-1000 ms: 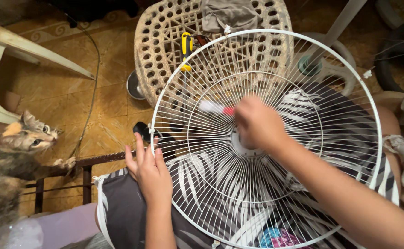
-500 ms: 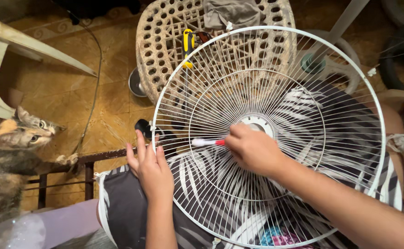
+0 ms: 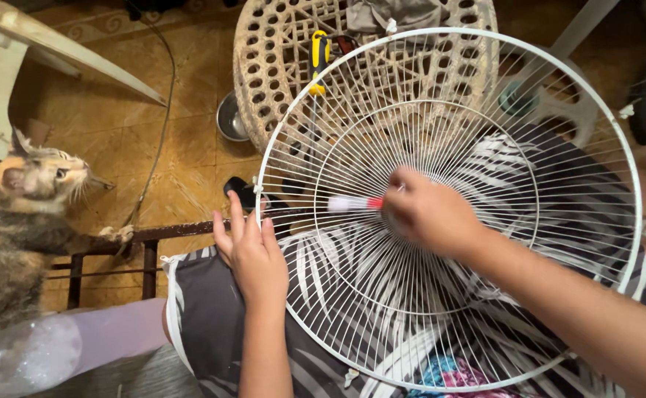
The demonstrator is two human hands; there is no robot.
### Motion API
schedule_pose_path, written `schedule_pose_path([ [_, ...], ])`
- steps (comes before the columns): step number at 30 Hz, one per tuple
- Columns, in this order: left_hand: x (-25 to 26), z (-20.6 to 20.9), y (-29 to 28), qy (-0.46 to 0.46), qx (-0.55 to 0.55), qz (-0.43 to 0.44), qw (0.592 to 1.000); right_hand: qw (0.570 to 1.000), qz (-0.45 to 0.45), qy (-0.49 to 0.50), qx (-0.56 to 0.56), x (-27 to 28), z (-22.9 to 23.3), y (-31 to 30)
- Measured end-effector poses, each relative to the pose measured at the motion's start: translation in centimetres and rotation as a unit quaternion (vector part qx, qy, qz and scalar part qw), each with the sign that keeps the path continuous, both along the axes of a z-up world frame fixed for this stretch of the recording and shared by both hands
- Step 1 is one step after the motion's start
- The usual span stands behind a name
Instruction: The person cleans a white fan cage using a toothbrush, scrubbing the metal wires and central hub while seated on the floor. The fan cage is held on the lap and rotated to access different sections.
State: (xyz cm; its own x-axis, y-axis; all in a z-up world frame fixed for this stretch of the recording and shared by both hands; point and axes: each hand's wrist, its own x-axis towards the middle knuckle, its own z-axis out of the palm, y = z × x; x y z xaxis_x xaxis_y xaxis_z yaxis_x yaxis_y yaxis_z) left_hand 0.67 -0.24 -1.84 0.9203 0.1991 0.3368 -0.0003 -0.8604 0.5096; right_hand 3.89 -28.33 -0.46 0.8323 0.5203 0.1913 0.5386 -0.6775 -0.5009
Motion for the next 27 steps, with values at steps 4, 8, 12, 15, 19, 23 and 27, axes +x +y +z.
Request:
schedule_pose_path([
  [4, 0.2, 0.2, 0.0, -0.002, 0.014, 0.008, 1.000, 0.998, 0.037, 0.050, -0.030, -0.1, -0.7, 0.5],
  [8, 0.3, 0.3, -0.1, 0.001, 0.000, 0.003, 1.000, 0.988, 0.157, 0.005, -0.003, -0.9, -0.5, -0.1],
  [12, -0.1, 0.4, -0.1, 0.005, 0.010, 0.005, 1.000, 0.996, -0.016, 0.025, -0.081, 2.0, -0.3, -2.0],
  [15, 0.1, 0.7, -0.2, 0.006, 0.008, 0.002, 1.000, 0.997, 0.018, 0.034, -0.070, 1.9, -0.2, -3.1],
  [19, 0.2, 0.8, -0.3, 0.008, -0.001, 0.000, 1.000, 0.991, 0.132, -0.002, -0.032, 1.1, 0.8, -4.1],
  [23, 0.1, 0.5, -0.1, 0.008, 0.005, 0.001, 1.000, 0.991, -0.023, 0.042, -0.124, 1.7, 1.9, -4.7],
  [27, 0.2, 0.6, -0.2, 0.004, 0.014, -0.001, 1.000, 0.988, 0.142, 0.034, -0.057, 1.3, 1.8, -5.0],
])
